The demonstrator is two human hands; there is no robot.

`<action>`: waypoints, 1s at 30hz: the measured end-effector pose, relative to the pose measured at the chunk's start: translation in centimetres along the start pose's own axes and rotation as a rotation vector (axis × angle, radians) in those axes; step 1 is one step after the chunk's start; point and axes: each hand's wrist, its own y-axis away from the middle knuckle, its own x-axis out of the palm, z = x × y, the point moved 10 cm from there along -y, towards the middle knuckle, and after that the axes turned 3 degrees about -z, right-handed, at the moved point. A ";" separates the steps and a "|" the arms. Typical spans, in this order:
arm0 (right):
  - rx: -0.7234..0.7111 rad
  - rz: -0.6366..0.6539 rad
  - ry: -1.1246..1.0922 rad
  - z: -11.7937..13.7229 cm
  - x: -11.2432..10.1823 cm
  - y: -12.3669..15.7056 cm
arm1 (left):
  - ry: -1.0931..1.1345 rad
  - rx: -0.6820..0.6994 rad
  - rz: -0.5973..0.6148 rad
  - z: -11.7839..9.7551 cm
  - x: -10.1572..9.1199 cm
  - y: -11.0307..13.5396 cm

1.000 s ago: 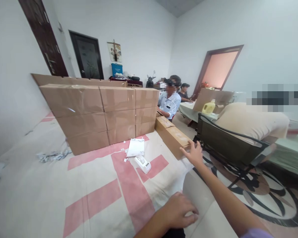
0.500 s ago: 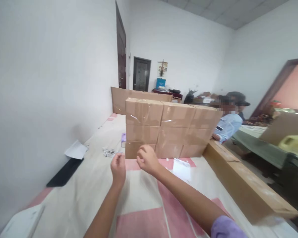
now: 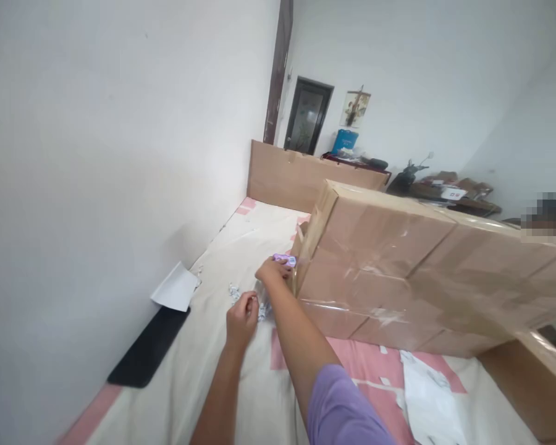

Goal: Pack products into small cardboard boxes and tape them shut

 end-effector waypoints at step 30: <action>-0.092 -0.310 -0.173 2.9 -10.5 4.1 | 0.984 -0.726 -0.278 7.8 -1.8 1.9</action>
